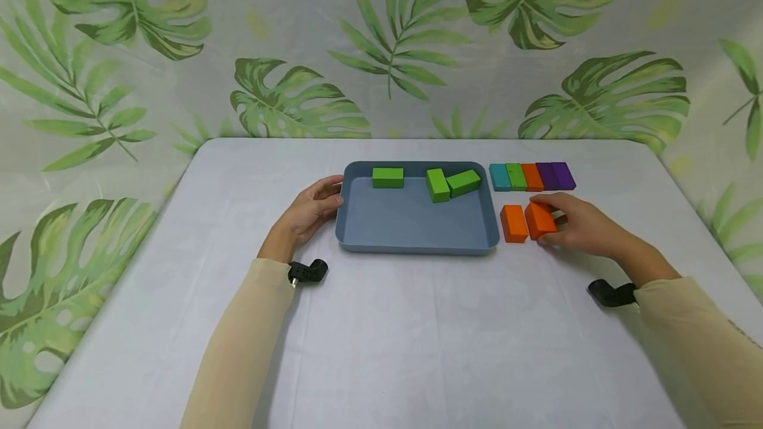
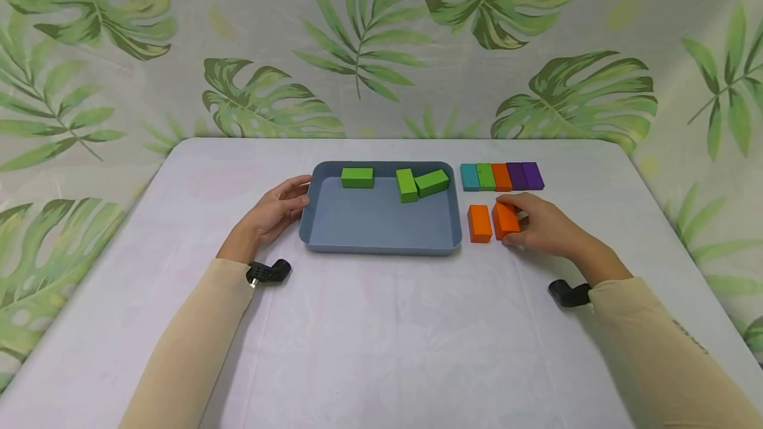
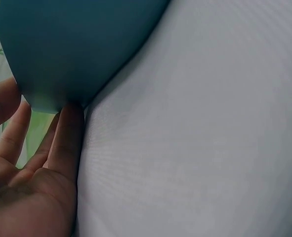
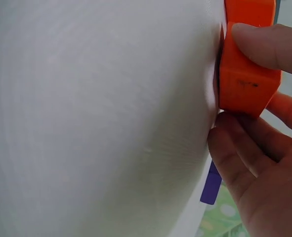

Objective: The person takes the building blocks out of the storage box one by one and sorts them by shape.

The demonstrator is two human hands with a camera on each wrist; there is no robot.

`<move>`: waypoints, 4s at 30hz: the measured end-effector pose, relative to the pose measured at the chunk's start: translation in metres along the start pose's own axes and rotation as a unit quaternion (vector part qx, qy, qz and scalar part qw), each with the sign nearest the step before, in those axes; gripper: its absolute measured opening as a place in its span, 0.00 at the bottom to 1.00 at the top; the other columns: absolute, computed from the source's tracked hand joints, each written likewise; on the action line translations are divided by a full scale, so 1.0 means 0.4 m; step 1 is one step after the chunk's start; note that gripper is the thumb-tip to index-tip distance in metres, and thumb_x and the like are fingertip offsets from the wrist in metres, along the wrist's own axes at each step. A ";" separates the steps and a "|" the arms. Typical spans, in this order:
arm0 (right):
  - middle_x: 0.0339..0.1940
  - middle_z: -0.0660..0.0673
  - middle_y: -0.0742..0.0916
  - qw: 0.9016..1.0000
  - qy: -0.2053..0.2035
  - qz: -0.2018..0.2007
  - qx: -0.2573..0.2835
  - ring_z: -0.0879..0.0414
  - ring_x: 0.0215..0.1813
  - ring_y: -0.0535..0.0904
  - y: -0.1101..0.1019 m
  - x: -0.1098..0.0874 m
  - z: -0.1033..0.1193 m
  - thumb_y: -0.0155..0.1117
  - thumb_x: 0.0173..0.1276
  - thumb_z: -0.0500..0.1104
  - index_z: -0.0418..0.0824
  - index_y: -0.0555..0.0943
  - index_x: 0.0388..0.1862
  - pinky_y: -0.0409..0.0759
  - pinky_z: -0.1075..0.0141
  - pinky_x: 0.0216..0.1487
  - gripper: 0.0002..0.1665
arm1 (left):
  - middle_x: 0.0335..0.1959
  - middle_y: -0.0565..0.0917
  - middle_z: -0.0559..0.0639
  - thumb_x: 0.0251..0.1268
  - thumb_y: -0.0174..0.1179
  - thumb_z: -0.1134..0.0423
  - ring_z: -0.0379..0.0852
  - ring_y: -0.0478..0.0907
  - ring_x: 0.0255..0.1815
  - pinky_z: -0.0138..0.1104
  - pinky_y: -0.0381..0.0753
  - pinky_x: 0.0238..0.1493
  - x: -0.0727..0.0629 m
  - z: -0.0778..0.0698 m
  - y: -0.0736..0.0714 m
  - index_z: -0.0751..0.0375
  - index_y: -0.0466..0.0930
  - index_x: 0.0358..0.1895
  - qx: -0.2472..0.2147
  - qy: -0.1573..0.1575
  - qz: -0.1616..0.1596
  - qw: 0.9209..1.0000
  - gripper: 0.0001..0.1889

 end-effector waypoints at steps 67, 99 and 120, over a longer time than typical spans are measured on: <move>0.65 0.36 0.79 0.983 -0.176 0.014 -0.058 0.41 0.65 0.75 -0.076 0.154 0.402 0.64 0.70 0.41 0.35 0.74 0.67 0.72 0.44 0.68 0.28 | 0.80 0.58 0.57 0.73 0.52 0.71 0.55 0.59 0.78 0.47 0.60 0.78 0.000 -0.002 0.002 0.56 0.56 0.78 0.001 0.000 -0.005 1.000 0.32; 0.69 0.35 0.72 0.976 -0.158 0.054 -0.140 0.38 0.68 0.68 0.129 0.373 0.539 0.62 0.70 0.41 0.40 0.71 0.71 0.71 0.47 0.67 0.31 | 0.78 0.60 0.57 0.73 0.53 0.71 0.54 0.61 0.77 0.45 0.61 0.76 0.003 0.005 -0.003 0.56 0.59 0.76 -0.003 -0.002 -0.005 1.000 0.31; 0.71 0.38 0.71 0.982 -0.151 0.058 -0.101 0.45 0.64 0.73 0.148 0.408 0.550 0.61 0.67 0.36 0.39 0.71 0.68 0.73 0.50 0.67 0.30 | 0.78 0.61 0.57 0.73 0.53 0.71 0.54 0.62 0.76 0.37 0.68 0.65 0.003 0.002 -0.005 0.56 0.59 0.76 0.004 0.001 -0.009 1.000 0.31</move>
Point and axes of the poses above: each hand's wrist, its own x-axis towards the middle knuckle, its own y-axis out of the palm, z = x × y, the point moved 6 cm from there along x, towards the middle knuckle
